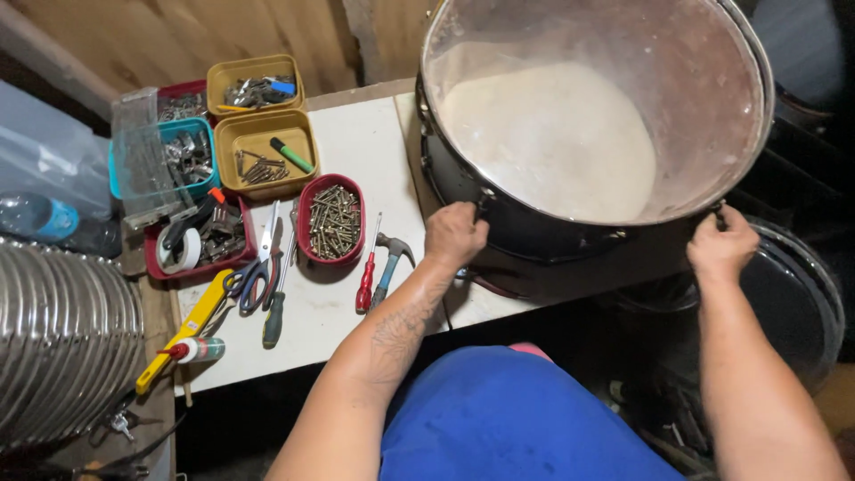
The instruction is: Repairing a drum by adjusting the rim and tension rods using pliers and manual manipulation
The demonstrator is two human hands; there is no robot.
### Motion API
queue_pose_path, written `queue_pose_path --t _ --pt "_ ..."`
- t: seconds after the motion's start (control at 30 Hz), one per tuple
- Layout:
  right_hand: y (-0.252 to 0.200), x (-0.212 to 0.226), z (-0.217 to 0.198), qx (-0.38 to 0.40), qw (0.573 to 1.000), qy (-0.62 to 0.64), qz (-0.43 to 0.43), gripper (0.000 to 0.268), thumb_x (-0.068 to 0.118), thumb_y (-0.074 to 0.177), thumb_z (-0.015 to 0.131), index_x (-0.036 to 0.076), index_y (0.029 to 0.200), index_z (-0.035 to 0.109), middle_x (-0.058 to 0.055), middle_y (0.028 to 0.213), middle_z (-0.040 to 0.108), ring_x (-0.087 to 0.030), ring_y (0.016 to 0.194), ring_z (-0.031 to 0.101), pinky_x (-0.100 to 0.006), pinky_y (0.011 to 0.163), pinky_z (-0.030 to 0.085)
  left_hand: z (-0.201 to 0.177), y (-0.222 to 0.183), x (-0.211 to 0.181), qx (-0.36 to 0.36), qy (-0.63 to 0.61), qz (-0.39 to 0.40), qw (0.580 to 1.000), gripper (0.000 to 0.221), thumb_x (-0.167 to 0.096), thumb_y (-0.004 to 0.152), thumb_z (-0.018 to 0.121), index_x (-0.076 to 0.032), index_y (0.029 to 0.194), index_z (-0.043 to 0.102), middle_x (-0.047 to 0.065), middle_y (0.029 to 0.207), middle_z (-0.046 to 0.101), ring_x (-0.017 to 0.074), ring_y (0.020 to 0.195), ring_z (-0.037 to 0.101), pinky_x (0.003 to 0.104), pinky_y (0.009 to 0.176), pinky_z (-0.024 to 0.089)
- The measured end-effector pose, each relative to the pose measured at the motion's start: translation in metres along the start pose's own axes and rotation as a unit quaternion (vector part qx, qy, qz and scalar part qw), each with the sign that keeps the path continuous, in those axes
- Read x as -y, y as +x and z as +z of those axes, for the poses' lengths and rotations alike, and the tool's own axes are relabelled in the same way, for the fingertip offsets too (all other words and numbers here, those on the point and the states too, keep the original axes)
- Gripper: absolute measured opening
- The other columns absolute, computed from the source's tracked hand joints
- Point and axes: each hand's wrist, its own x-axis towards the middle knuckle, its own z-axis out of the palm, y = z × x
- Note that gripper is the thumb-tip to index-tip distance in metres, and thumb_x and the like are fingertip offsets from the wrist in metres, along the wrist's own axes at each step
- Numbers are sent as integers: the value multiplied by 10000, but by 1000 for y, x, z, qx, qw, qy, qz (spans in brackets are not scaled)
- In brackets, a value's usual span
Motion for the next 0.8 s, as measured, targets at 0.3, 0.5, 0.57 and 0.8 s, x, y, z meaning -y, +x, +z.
queue_pose_path --t 0.3,0.5,0.57,0.8 --pt "47 6 -8 76 993 -12 90 249 248 1055 656 68 883 662 67 885 274 -73 815 378 -424 598 357 -7 -43 -45 -36 -62 105 992 191 -202 815 635 -98 700 524 79 654 544 315 614 593 462 531 491" --pt "68 10 16 20 961 203 188 347 100 943 607 175 1244 762 94 1107 756 -16 961 632 -204 863 524 -6 -50 -13 42 -199 27 979 308 -229 856 648 -138 1125 769 68 1113 779 249 1020 736 354 936 560" --pt "37 19 13 -14 930 271 247 364 249 983 621 145 1330 652 18 1268 690 -100 1123 615 -276 968 505 -47 -17 -10 30 -168 -176 970 394 -436 870 591 -218 1164 740 63 1082 776 276 1006 733 413 874 563" --pt "-88 149 -35 100 892 324 300 927 619 1107 672 -132 1526 327 -328 1514 390 -407 1389 437 -433 832 518 -91 105 54 40 -164 -269 948 753 -701 938 604 -48 1306 666 201 1268 703 383 1255 627 499 1070 497"
